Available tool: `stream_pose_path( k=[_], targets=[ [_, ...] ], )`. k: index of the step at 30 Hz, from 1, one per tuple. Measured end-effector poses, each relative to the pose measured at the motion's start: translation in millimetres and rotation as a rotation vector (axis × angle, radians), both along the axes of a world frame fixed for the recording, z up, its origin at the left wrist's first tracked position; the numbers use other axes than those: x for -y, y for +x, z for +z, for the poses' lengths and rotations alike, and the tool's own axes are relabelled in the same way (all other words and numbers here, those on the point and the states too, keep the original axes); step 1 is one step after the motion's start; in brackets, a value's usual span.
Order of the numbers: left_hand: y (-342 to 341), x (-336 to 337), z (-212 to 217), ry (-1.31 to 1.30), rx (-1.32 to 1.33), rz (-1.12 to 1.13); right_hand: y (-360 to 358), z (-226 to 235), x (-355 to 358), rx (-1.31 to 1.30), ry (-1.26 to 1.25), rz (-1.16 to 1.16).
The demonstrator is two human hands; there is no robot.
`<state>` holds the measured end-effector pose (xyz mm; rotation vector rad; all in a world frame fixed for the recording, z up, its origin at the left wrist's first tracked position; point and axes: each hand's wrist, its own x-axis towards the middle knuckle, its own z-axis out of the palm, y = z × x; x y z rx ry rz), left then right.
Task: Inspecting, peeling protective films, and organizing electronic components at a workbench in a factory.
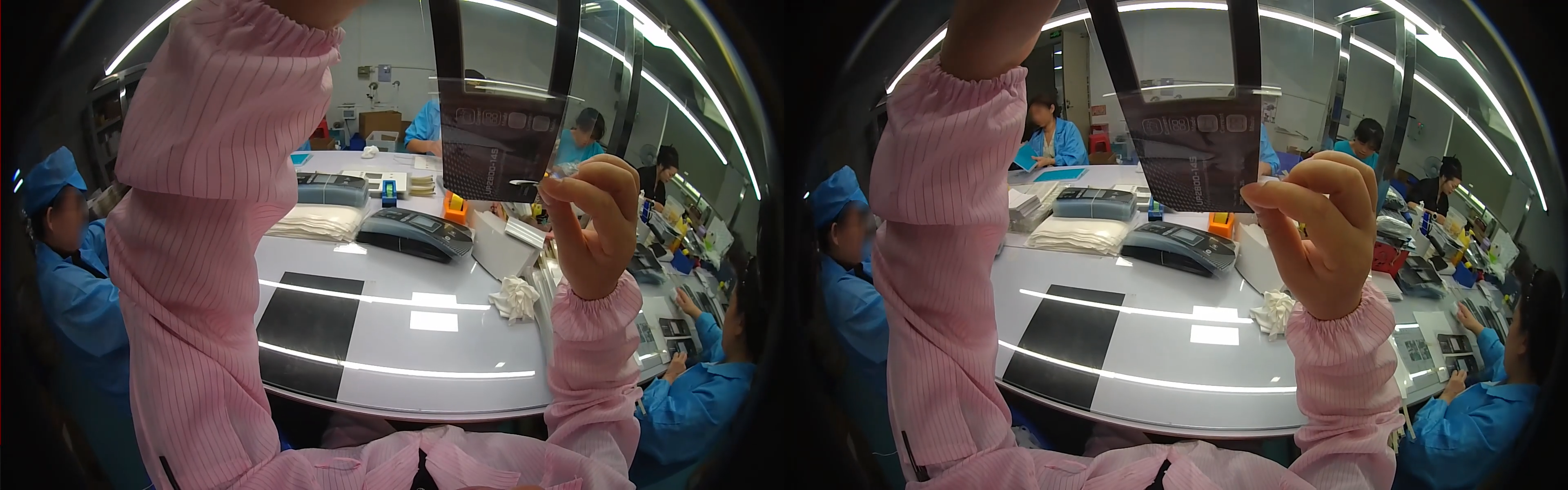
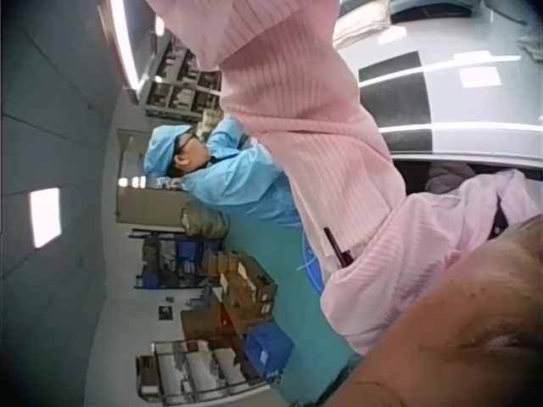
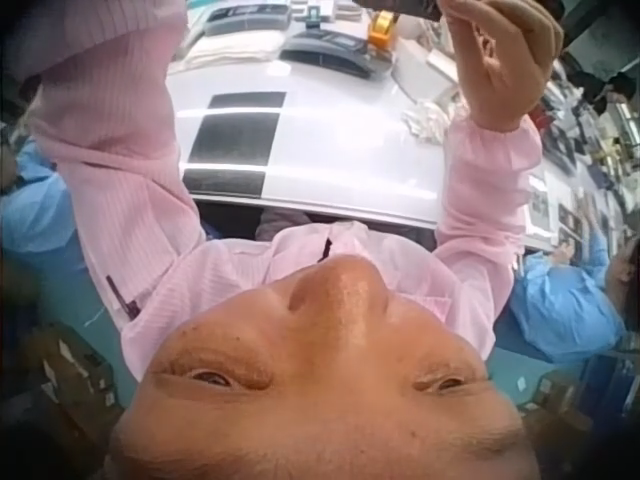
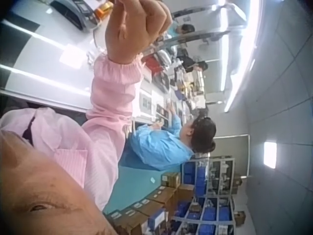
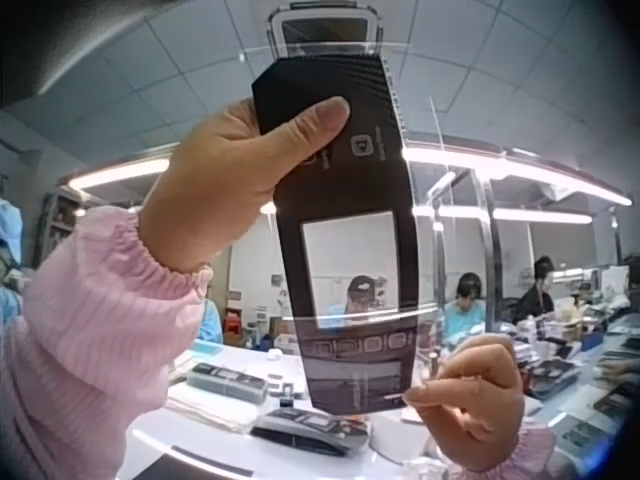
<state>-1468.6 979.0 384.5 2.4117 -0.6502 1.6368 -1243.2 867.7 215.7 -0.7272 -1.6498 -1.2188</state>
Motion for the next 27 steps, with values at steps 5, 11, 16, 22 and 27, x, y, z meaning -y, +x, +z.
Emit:
stream_pose_path(
  k=[5, 11, 16, 22, 27],
  targets=[
    [34.0, -17.0, -44.9, -0.327, -0.21, -0.103, 0.9, -2.5, -3.1, -0.195, -0.044, 0.187],
    [45.2, -40.5, -131.3, -0.417, -0.398, 0.016, 8.6, -28.0, -28.6, -0.525, -0.124, 0.212],
    [17.0, -49.7, -188.5, 0.157, -0.342, 0.368, 11.0, -94.4, -19.0, -0.838, -0.829, 0.619],
    [-43.1, -53.0, -320.4, 0.139, -0.575, 0.511, -21.7, -210.9, -20.3, -0.385, -0.835, 0.217],
    [-76.0, -25.7, -412.3, -0.082, -0.766, 0.495, -29.6, -261.1, 1.2, -0.346, -1.248, 0.173]
  ],
)
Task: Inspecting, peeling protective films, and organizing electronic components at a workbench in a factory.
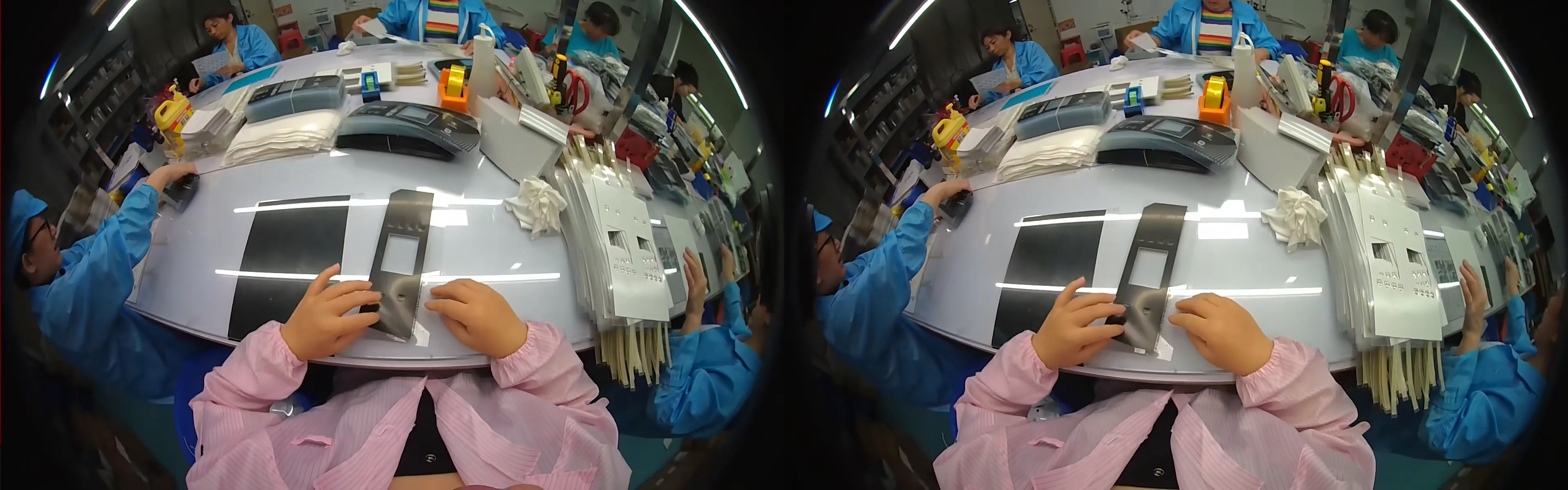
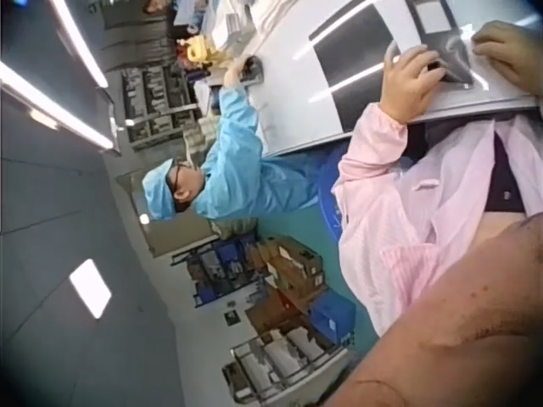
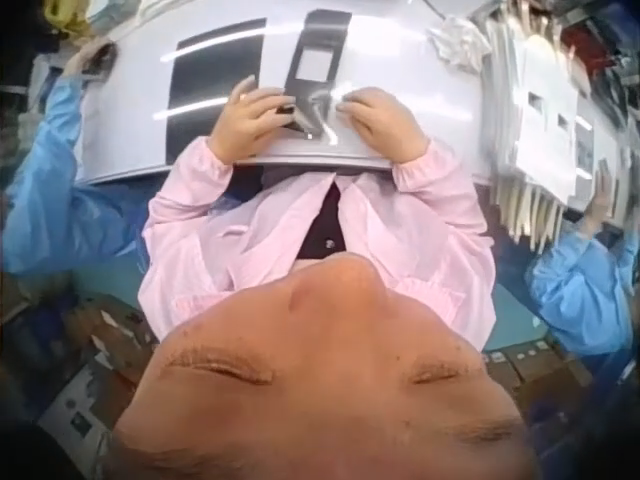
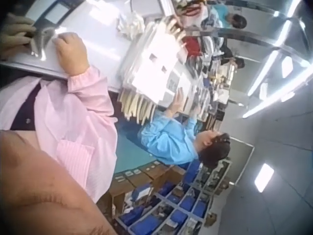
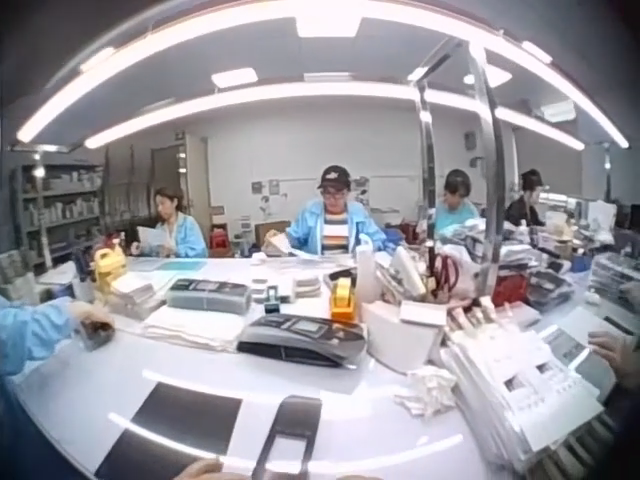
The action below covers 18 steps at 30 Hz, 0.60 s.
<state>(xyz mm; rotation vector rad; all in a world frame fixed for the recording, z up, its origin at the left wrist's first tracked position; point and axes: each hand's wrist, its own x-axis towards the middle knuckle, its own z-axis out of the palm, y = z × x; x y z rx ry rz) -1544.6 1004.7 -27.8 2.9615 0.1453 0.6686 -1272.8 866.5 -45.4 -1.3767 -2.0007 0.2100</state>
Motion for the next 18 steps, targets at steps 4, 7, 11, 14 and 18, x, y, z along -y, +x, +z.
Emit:
stream_pose_path(
  k=[4, 7, 11, 14, 18],
  targets=[
    [-4.0, 4.4, -0.4, -0.025, -0.039, 0.053, 17.7, 17.1, -7.1, -0.004, 0.06, -0.169],
    [-1.4, 1.5, -1.1, -0.012, -0.05, 0.043, 60.0, 43.5, -47.6, 0.047, 0.334, -0.499],
    [12.5, 1.7, -0.6, 0.045, -0.062, -0.055, 171.2, 55.7, -120.4, 0.225, 0.606, -0.965],
    [13.5, 5.2, 6.5, -0.115, -0.121, -0.154, 208.5, 44.8, -145.1, 0.338, 0.332, -1.139],
    [11.1, -8.1, -0.2, -0.255, -0.047, -0.094, 243.5, 27.0, -154.7, 0.463, -0.004, -1.18]
  ],
)
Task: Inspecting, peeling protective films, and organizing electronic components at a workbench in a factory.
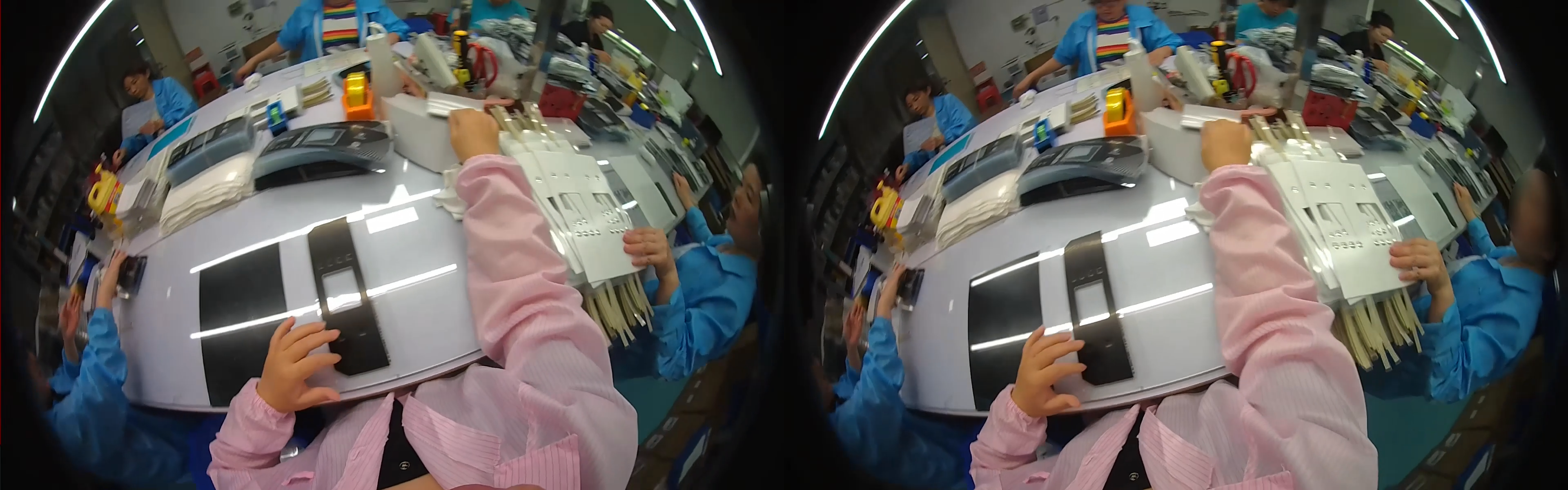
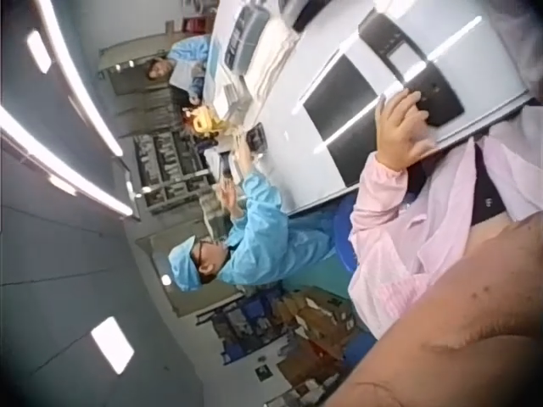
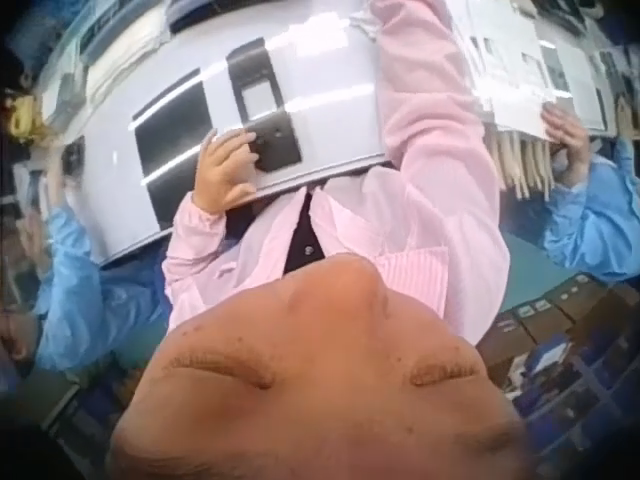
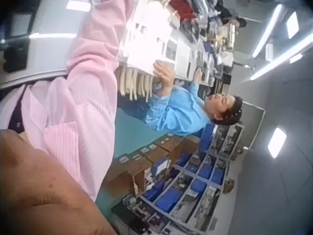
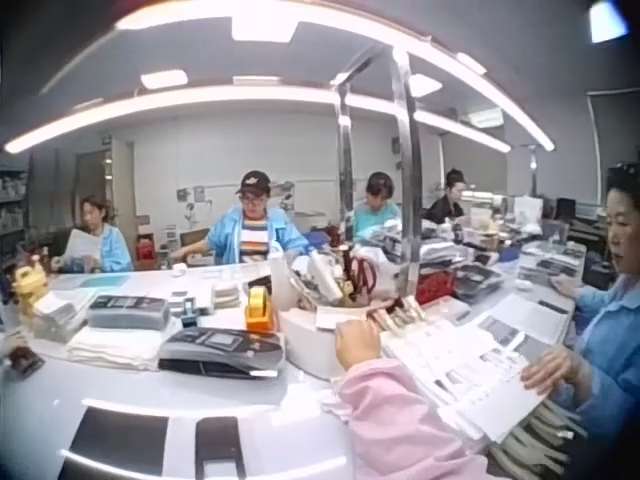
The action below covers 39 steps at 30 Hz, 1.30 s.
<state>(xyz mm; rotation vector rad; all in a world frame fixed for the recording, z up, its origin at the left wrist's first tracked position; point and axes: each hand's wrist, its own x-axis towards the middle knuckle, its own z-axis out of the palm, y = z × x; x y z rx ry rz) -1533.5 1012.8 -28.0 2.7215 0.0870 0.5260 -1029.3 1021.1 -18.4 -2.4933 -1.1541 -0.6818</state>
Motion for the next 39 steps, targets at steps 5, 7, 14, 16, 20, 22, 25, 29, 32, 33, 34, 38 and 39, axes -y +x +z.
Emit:
stream_pose_path(
  k=[5, 7, 14, 16, 20, 22, 25, 29, 32, 33, 34, 38, 39],
  targets=[
    [7.4, -10.4, -2.1, -0.163, 0.132, 0.094, -8.1, -5.0, -13.2, -0.013, 0.415, 0.062],
    [25.1, -24.2, -5.1, -0.294, 0.196, 0.073, -7.9, -5.6, -11.0, -0.039, 0.493, 0.053],
    [74.0, -60.6, -11.1, -0.526, 0.344, 0.112, -34.4, 40.3, 5.5, -0.08, 0.636, 0.153],
    [87.5, -67.4, -9.4, -0.665, 0.386, 0.084, -39.9, 65.0, 15.8, 0.141, 0.886, 0.34],
    [78.7, -81.3, -1.3, -1.424, 0.393, -0.164, -134.4, 104.5, 25.7, 0.007, 0.649, 0.993],
    [73.1, -85.7, 11.5, -1.678, 0.353, -0.324, -181.8, 106.5, 31.7, -0.014, 0.456, 1.236],
    [55.6, -83.0, 9.2, -1.591, 0.377, -0.189, -221.3, 81.1, 22.4, -0.164, 0.227, 1.485],
    [52.9, -76.9, 8.4, -1.455, 0.351, 0.208, -234.7, 63.3, 12.5, -0.357, 0.173, 1.36],
    [52.2, -71.1, 2.9, -1.142, 0.411, 0.257, -240.8, 60.6, 14.0, -0.329, 0.233, 1.257],
    [52.3, -69.0, 3.6, -1.154, 0.411, 0.262, -242.2, 59.5, 16.4, -0.325, 0.195, 1.179],
    [52.6, -67.4, 4.2, -1.14, 0.401, 0.224, -241.7, 55.8, 16.1, -0.308, 0.176, 1.206],
    [53.8, -66.1, 6.1, -1.191, 0.379, 0.184, -246.6, 43.5, 12.4, -0.231, 0.281, 1.14],
    [53.8, -66.6, 6.2, -1.206, 0.372, 0.19, -248.6, 41.3, 12.3, -0.246, 0.271, 1.136]
  ],
)
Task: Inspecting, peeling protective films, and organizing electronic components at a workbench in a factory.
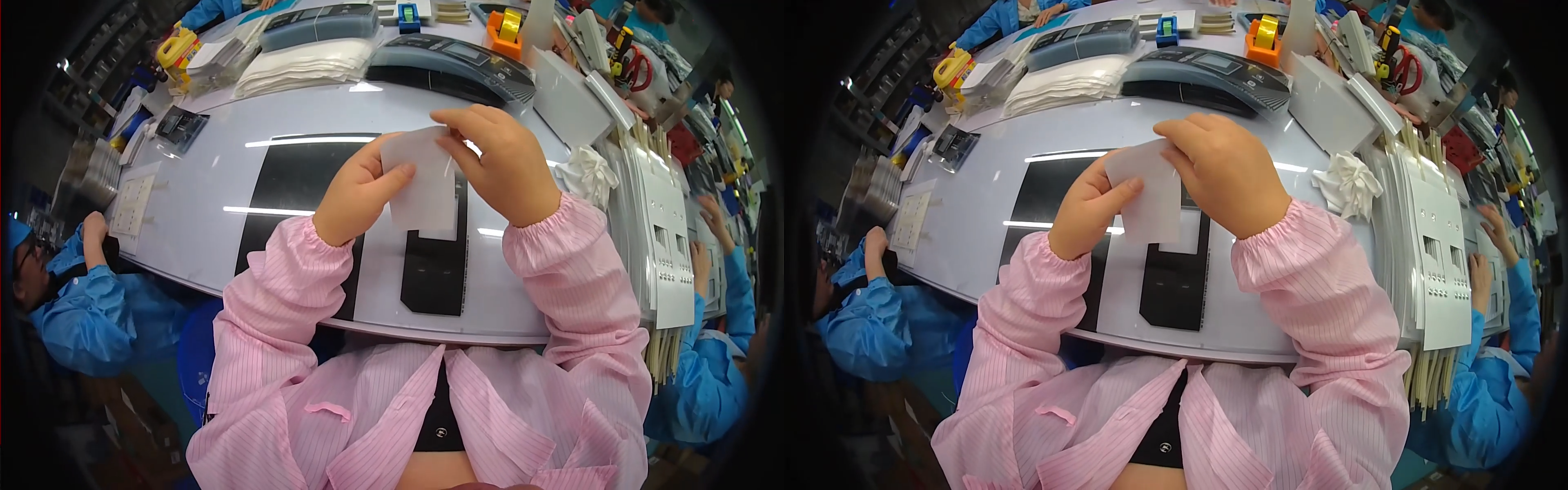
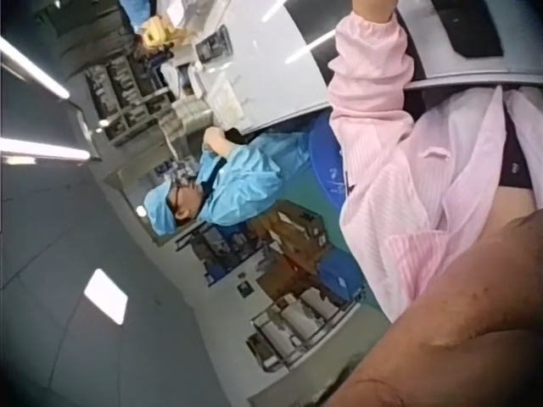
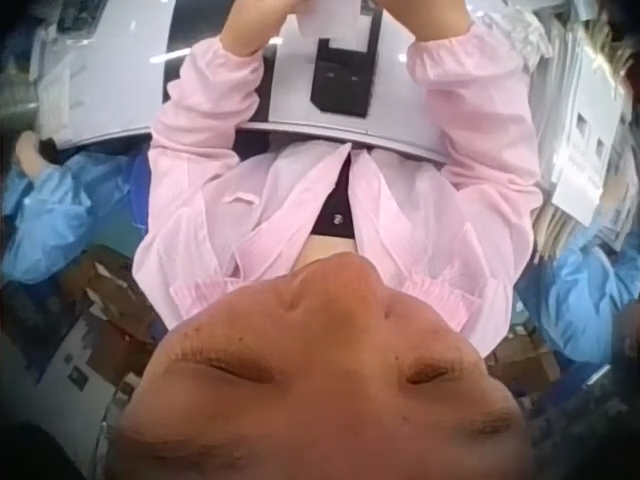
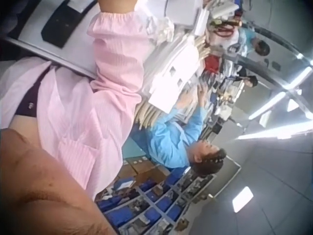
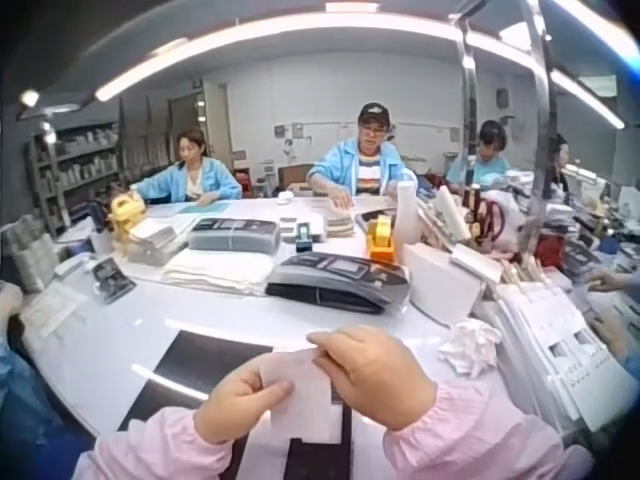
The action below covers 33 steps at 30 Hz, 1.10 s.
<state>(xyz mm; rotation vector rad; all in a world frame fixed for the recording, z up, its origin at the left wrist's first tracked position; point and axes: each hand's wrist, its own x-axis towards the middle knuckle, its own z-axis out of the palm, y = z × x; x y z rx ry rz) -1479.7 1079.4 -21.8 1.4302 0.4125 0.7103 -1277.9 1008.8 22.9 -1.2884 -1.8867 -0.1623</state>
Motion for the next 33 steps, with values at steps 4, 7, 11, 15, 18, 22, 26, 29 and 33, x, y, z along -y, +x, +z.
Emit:
stream_pose_path(
  k=[4, 7, 11, 15, 18, 22, 26, 29, 33],
  targets=[
    [2.7, 2.2, -1.8, -0.051, 0.001, 0.038, -0.6, -9.3, -0.6, 0.055, 0.046, -0.082],
    [4.6, 3.7, 0.2, -0.199, -0.069, 0.066, 1.7, -15.3, -1.4, 0.247, 0.19, -0.128],
    [3.0, 2.5, -2.7, -0.322, 0.015, 0.01, 1.8, -17.7, 1.5, 0.32, 0.165, -0.167],
    [3.5, 6.4, 3.0, -0.28, -0.091, -0.022, 1.8, -18.2, 2.2, 0.057, 0.0, -0.076],
    [0.6, 1.1, -0.8, -0.434, 0.184, -0.271, -2.0, -20.7, 1.3, -0.176, -0.014, 0.077],
    [0.0, -4.4, 0.0, -0.494, 0.026, -0.246, -8.2, -14.6, 5.4, -0.049, 0.096, 0.267],
    [-5.5, -7.8, 1.4, -0.349, -0.029, -0.2, -7.8, -11.0, 7.6, 0.273, 0.261, 0.26],
    [-7.3, -8.6, 6.5, -0.326, -0.017, -0.2, -10.8, -10.7, 11.0, 0.346, 0.349, 0.236],
    [-14.7, -28.1, -6.9, -0.4, 0.04, -0.103, -10.5, -13.5, 10.4, 0.428, 0.375, 0.171]
  ],
)
